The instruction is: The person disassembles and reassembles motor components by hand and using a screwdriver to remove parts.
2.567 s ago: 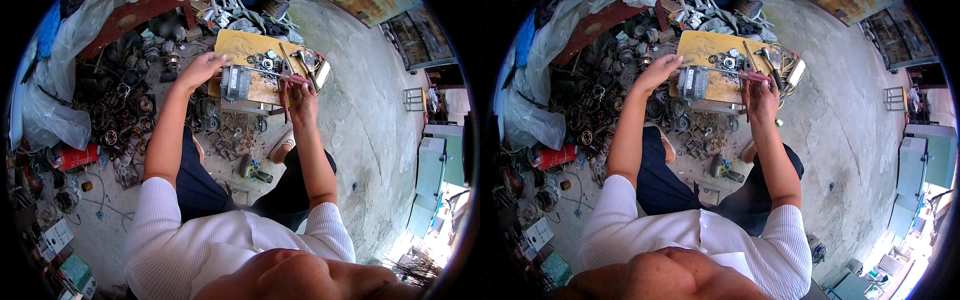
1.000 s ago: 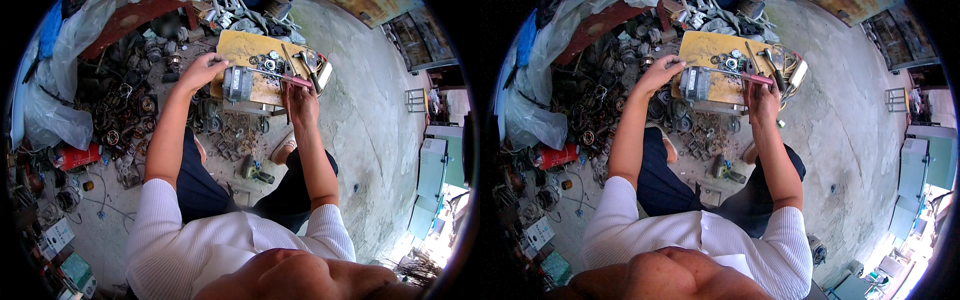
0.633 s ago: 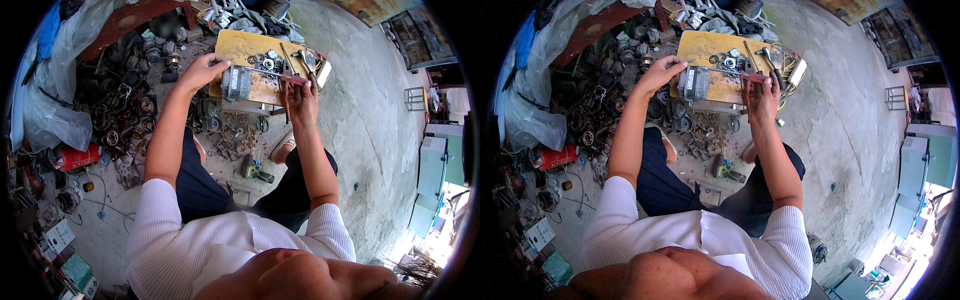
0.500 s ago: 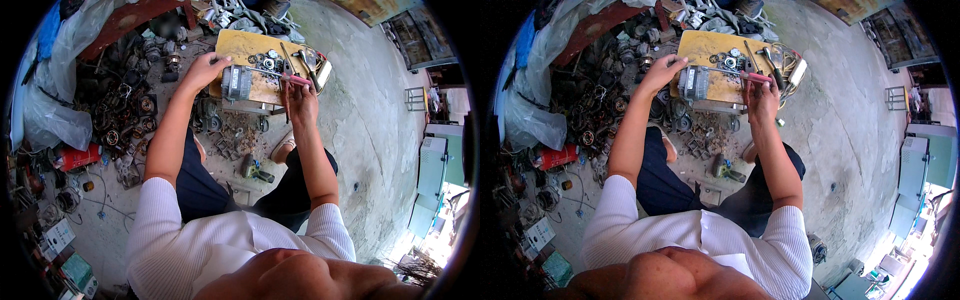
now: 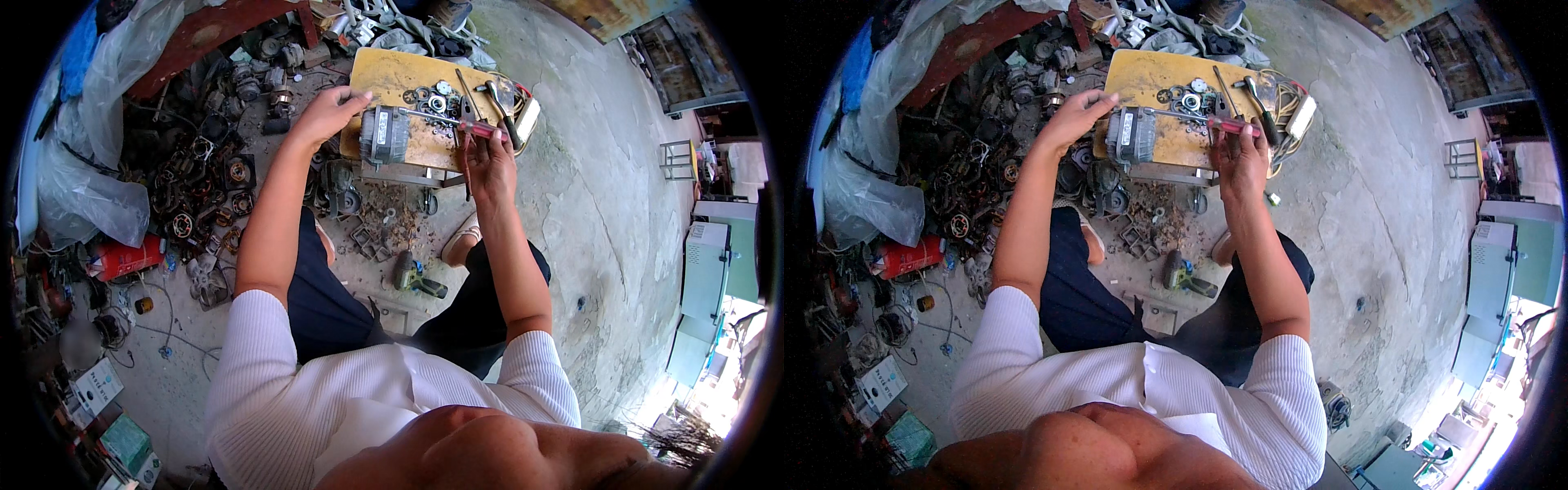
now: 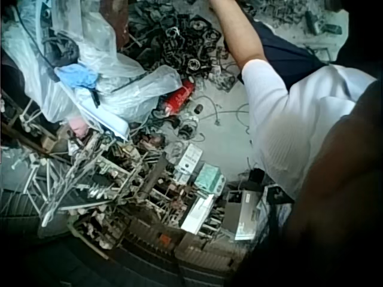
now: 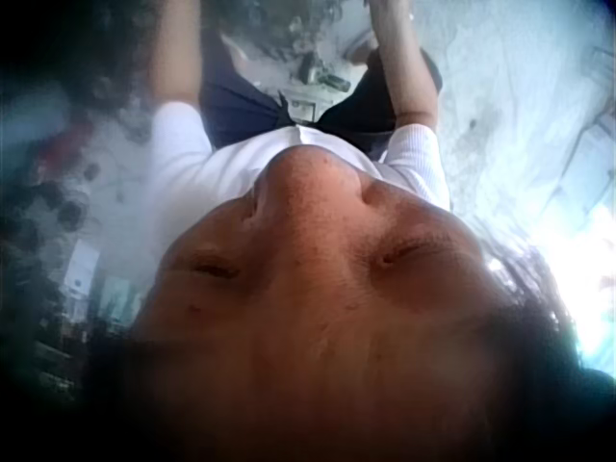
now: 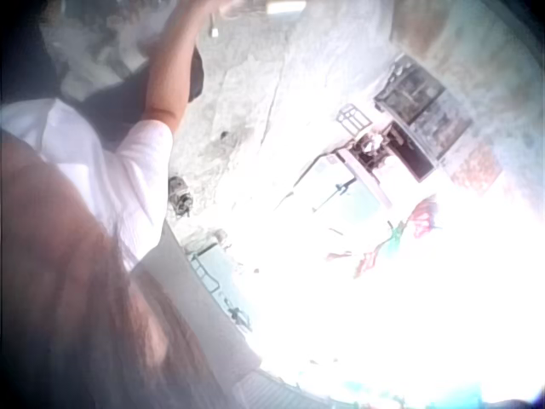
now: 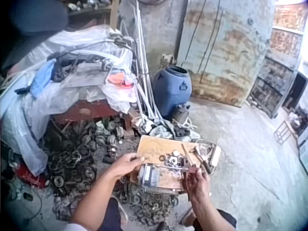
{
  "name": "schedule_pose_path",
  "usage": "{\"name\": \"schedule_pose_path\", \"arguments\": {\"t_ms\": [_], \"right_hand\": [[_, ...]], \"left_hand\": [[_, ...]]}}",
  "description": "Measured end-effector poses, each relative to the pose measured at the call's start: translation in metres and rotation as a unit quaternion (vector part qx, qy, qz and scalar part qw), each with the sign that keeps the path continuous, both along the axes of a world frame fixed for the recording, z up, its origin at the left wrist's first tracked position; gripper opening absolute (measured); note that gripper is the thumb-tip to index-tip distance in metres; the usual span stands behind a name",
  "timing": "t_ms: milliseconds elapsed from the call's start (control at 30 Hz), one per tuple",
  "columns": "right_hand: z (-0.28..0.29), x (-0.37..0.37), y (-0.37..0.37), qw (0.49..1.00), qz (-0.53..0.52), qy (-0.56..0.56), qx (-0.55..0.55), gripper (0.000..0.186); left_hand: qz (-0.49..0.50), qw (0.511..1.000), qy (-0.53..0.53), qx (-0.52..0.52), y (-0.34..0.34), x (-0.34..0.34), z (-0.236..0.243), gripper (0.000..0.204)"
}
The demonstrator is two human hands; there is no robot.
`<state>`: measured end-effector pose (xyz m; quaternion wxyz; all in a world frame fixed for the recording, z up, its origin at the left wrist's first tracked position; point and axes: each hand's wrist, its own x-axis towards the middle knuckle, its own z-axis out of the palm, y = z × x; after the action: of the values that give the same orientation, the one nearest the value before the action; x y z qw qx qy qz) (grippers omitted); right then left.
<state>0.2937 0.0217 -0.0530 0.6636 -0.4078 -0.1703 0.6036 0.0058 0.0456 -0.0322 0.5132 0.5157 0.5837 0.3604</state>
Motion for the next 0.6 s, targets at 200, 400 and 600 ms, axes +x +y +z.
{"name": "schedule_pose_path", "arguments": {"t_ms": [200, 400, 600], "right_hand": [[-0.010, 0.005, 0.004, 1.000, -0.009, 0.014, -0.001, 0.038], [0.012, -0.007, -0.003, 1.000, -0.018, 0.012, 0.004, 0.042], [0.004, -0.004, 0.000, 1.000, -0.027, -0.005, 0.013, 0.040]], "left_hand": [[-0.053, 0.998, 0.017, 0.003, -0.001, -0.011, 0.000, 0.035], [-0.024, 1.000, 0.017, 0.002, 0.001, -0.004, -0.005, 0.035], [-0.012, 1.000, -0.004, 0.011, 0.003, -0.001, -0.010, 0.038]]}}
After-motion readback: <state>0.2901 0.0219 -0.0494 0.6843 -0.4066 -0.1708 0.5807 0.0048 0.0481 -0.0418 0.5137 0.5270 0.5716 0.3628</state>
